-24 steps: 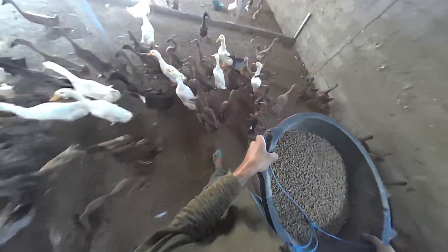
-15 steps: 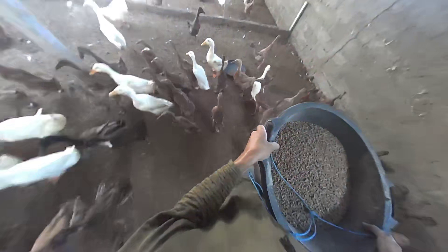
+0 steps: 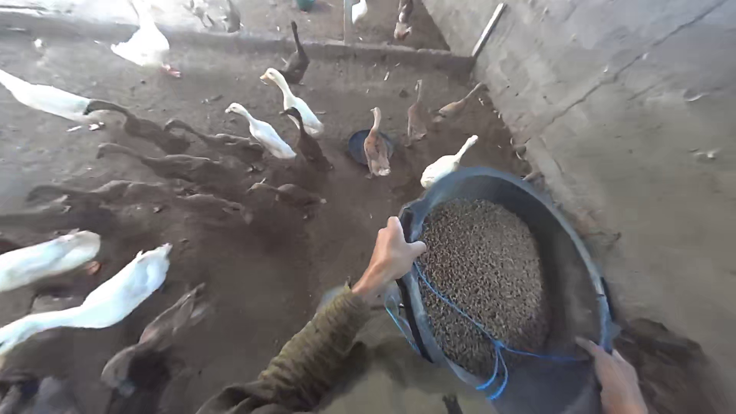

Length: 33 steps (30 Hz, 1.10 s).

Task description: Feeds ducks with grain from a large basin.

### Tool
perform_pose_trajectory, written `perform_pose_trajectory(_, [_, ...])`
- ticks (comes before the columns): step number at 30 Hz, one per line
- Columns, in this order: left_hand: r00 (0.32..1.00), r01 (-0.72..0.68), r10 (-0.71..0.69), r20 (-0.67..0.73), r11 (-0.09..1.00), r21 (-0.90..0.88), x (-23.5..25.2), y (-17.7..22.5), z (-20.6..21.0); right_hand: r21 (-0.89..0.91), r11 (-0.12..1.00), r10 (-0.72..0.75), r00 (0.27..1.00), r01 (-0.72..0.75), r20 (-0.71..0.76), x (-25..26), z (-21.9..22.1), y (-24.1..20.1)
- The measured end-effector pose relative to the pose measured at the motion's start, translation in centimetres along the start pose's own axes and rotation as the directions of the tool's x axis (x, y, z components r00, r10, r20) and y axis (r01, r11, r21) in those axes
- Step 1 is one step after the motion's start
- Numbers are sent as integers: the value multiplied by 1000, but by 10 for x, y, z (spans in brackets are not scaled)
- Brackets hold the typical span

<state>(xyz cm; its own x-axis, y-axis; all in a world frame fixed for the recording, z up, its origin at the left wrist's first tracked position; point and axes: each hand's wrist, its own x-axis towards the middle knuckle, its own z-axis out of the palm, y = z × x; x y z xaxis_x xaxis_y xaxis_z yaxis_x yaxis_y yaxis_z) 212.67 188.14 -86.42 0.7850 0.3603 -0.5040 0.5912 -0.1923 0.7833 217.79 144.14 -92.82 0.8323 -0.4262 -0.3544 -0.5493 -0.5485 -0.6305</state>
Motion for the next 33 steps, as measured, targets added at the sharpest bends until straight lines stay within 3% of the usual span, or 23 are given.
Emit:
perform_pose_trajectory(4, [995,67,-71,-71,996,-54,88,39,-47,-128,985,-110,994,112,28,88,50,-124])
perform_pose_trajectory(8, [984,116,-126,-126,990,-83,189,54,-92,-182,952,-243,969,248,48,161,129,-221])
perform_pose_trajectory(12, [968,193,-214,-133,969,-154,321,49,-135,-340,864,-309,925,371,223,232,225,-316])
perform_pose_trajectory(16, [909,388,-407,-86,905,-175,462,38,-181,-553,772,-120,927,312,356,296,342,-420])
perform_pose_trajectory(18, [858,488,-509,-72,850,-196,512,31,-195,-647,709,2,917,280,399,326,390,-464])
perform_pose_trajectory(24, [705,680,-708,-46,693,-239,647,-8,-231,-809,446,244,818,382,521,407,541,-580])
perform_pose_trajectory(27, [643,729,-765,-27,623,-284,696,-35,-233,-833,380,333,780,403,529,439,606,-618])
perform_pose_trajectory(33, [544,804,-838,51,503,-318,769,-67,-232,-850,290,451,720,440,527,488,689,-644])
